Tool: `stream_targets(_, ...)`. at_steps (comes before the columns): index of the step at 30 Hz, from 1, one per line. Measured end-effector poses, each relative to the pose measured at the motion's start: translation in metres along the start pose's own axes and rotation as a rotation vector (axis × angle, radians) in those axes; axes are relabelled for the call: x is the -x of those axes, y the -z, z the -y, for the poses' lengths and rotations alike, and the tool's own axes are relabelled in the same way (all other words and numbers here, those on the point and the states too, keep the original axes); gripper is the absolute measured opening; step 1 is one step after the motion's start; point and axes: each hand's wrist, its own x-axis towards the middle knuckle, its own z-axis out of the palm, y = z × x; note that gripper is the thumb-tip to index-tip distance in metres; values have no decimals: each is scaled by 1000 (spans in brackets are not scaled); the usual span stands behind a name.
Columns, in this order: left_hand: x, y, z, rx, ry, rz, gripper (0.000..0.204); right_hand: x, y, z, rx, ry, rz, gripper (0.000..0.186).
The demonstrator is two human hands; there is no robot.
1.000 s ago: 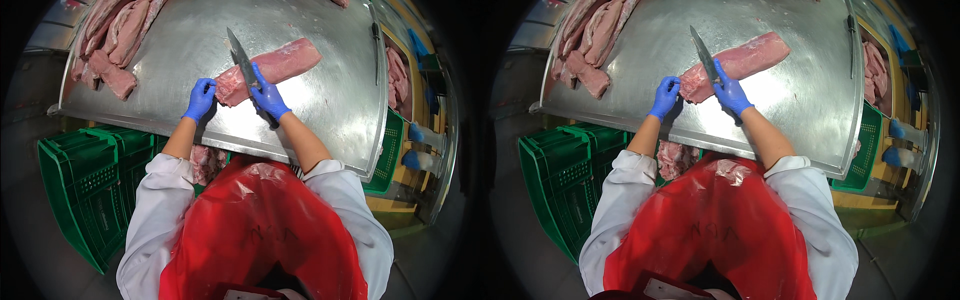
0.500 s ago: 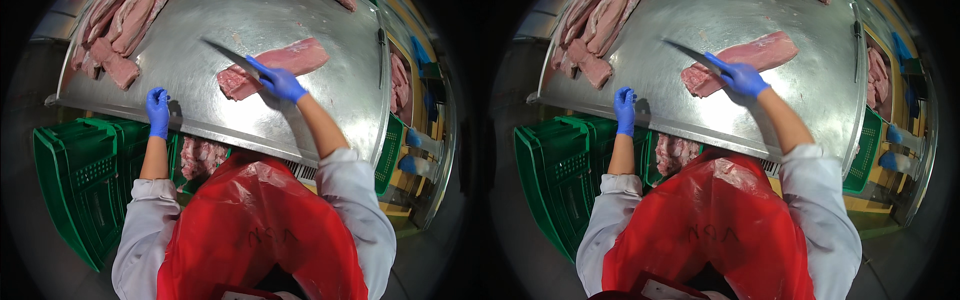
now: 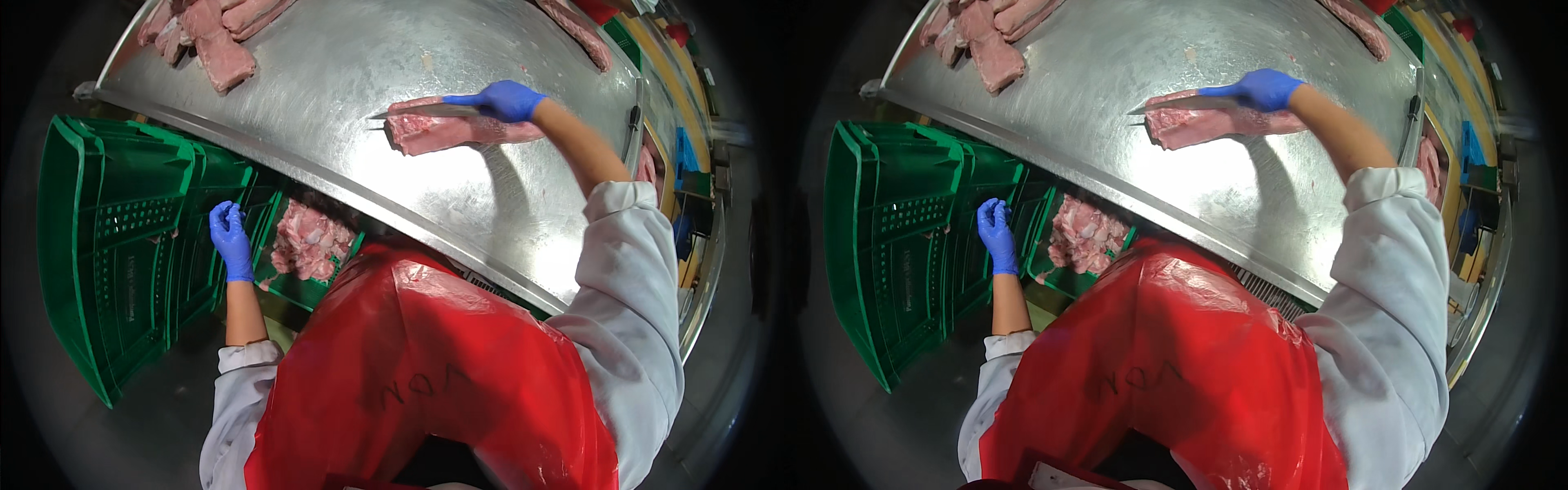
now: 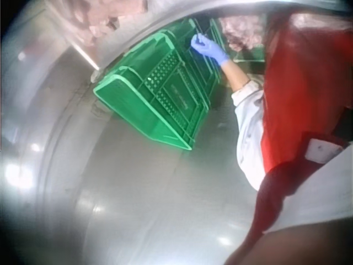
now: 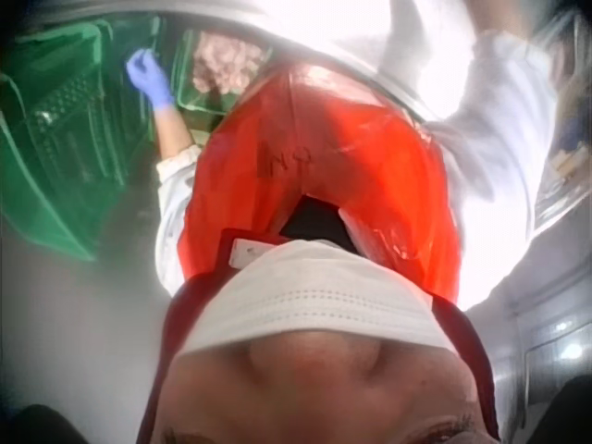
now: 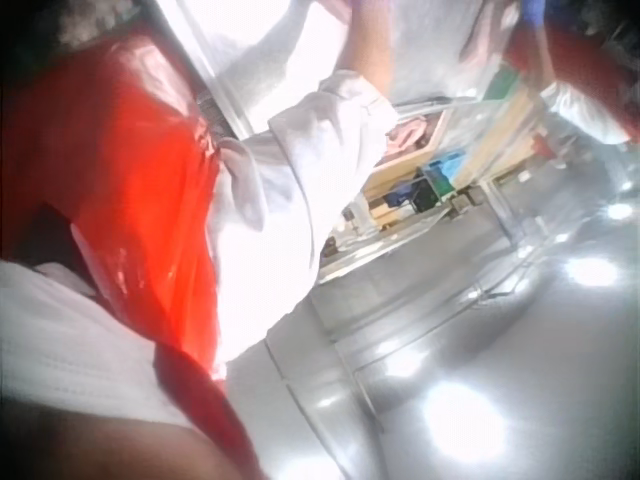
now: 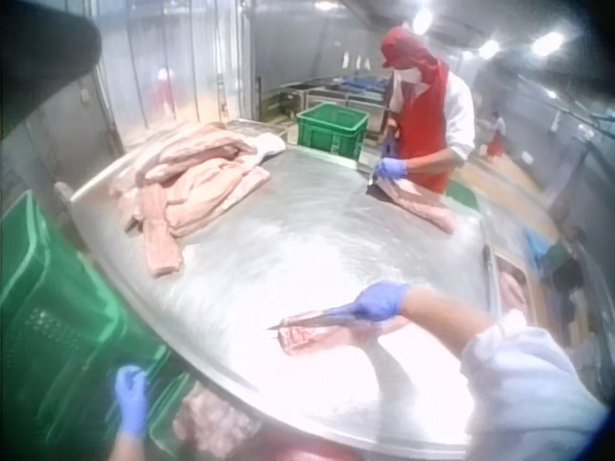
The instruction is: The person trims fat and connective tissue from large pieces of raw meat using a knife on a stainless steel table. Trimmed pieces are placed into green crates while the main cuts are set aside on the table.
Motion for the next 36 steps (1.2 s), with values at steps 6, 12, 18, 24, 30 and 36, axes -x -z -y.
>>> stream_targets(6, 20, -11, -9, 19, -44, 9, 17, 10, -27, 41, -129, 156, -172, 68)
stream_targets(12, 24, -17, -4, 28, -16, -27, 17, 26, -79, 76, -341, -96, -289, 73)
stream_targets(18, 14, -64, -38, 1, -208, -21, 17, 108, -153, 192, -1158, -308, -99, 72)
stream_targets(24, 51, -196, -99, -292, -555, 434, 35, 196, -130, 140, -1257, -566, -507, 71)
stream_targets(30, 116, -266, -66, -834, -711, 869, 22, 132, -117, 111, -1218, -512, -772, 74)
stream_targets(36, 103, -243, -46, -662, -630, 665, 20, 30, -106, 135, -697, -61, -662, 70)
